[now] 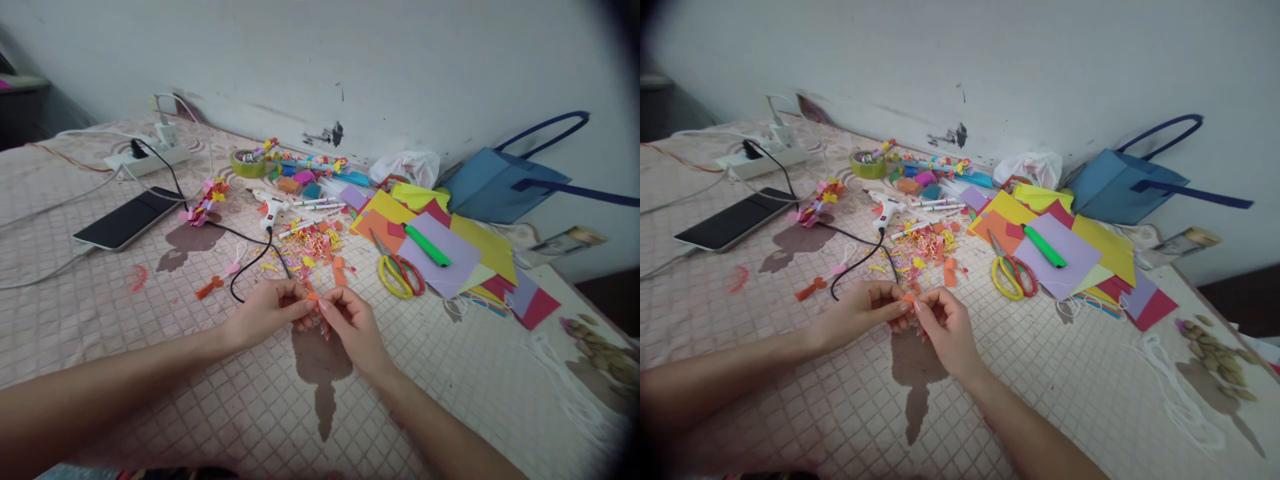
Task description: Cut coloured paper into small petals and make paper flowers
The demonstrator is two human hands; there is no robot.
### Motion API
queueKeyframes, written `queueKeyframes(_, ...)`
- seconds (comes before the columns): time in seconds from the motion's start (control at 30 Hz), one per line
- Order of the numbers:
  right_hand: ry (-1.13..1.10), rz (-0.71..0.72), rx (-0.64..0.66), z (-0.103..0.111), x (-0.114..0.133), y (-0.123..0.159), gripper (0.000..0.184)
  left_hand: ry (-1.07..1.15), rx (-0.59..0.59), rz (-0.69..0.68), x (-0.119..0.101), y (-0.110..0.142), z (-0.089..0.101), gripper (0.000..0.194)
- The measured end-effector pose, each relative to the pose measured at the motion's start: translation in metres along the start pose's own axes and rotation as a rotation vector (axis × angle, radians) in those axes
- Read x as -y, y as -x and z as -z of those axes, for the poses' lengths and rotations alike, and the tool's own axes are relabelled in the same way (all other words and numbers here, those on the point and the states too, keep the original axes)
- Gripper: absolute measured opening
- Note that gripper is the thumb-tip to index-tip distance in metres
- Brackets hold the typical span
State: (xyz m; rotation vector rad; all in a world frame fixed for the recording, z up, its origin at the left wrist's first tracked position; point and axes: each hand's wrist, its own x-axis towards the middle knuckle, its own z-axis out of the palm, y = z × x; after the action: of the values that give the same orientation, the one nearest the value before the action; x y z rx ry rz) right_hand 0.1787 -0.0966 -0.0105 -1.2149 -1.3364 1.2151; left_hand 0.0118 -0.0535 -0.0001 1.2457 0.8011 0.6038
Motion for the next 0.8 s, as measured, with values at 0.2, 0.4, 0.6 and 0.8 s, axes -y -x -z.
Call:
queueKeyframes(0.2,0.095,0.072,-0.064,0.0013,0.0016,0.0013,0.015,0.088,-0.011,0.064,-0.0022,0.0,-0.001,0.038)
queueKeyframes(0.4,0.393,0.384,-0.049,0.0068,0.0048,0.0001,0.01,0.373,0.114,0.255,0.0017,-0.0021,0.0028,0.037)
queueKeyframes(0.6,0.096,0.119,0.008,0.006,0.0038,-0.0007,0.016,0.389,0.11,0.189,0.0021,-0.0024,0.0039,0.023)
queueKeyframes(0.8,0.031,-0.031,0.091,0.0047,0.0067,-0.0016,0.022,0.115,0.113,0.113,0.0025,-0.0027,0.0028,0.029)
